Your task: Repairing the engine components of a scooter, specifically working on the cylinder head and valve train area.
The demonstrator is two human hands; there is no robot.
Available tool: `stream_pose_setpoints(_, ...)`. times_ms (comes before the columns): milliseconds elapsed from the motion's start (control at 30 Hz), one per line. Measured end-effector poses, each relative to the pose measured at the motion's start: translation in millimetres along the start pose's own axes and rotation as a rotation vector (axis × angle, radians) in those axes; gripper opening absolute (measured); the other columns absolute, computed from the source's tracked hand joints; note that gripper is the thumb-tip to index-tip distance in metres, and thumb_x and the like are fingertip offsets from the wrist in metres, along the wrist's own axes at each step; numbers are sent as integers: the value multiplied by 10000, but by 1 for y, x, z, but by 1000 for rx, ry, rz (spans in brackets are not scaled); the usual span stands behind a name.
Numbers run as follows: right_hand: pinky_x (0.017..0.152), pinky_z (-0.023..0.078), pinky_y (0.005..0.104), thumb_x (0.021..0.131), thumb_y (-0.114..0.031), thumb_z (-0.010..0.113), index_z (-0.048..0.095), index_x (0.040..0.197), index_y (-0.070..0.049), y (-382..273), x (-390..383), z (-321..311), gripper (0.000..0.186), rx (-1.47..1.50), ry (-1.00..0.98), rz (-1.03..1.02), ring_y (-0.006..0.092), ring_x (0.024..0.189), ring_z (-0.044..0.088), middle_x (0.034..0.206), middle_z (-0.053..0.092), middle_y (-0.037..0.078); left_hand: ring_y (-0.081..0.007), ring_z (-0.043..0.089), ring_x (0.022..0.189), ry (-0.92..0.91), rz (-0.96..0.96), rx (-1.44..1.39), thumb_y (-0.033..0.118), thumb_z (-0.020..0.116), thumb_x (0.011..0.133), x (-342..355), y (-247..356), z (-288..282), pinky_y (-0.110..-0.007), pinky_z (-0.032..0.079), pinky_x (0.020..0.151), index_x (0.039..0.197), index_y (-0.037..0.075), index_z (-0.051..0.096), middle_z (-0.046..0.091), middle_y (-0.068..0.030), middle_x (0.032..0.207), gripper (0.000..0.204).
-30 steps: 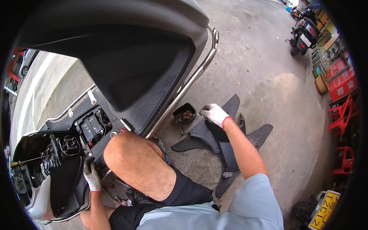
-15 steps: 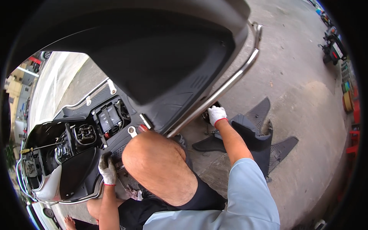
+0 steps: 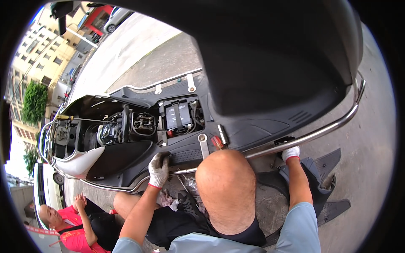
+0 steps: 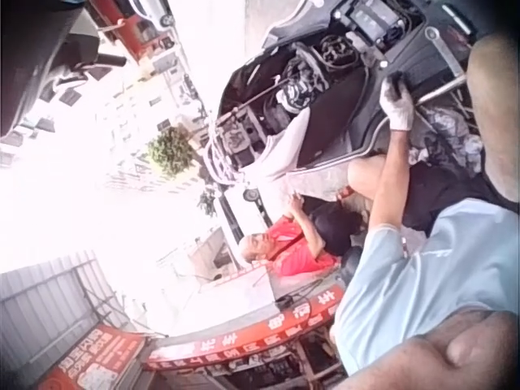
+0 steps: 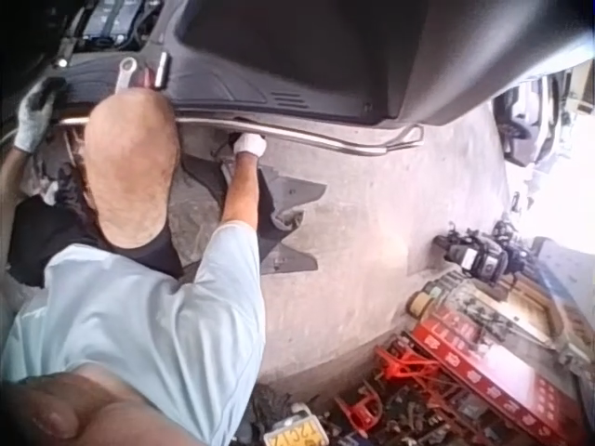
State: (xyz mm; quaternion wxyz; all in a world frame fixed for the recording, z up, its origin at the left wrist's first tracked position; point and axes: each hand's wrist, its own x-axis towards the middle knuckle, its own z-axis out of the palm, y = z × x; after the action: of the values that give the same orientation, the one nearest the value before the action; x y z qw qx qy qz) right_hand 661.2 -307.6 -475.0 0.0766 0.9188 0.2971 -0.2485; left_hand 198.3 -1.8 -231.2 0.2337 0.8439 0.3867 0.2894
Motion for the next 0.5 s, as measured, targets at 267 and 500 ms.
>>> stream_pose_setpoints(267, 897, 532, 483, 904, -230, 636, 584, 1291, -19, 1, -31, -26, 443, 404, 305, -25, 424, 1069, 654, 1106, 702, 230, -336, 715, 883, -22, -10, 8, 76, 645, 913, -2, 7, -14, -381, 557, 798, 1054, 23, 705, 718, -173, 962, 162)
stream_pose_setpoints(500, 687, 481, 256, 933, -25, 651, 619, 1084, 1, 65, -148, -62, 156, 1347, 518, -17, 102, 785, 581, 921, 644, 34, -315, 705, 933, -78, -136, -137, 77, 604, 941, 5, 25, -27, -372, 543, 844, 1074, 2, 694, 710, -187, 1001, 177)
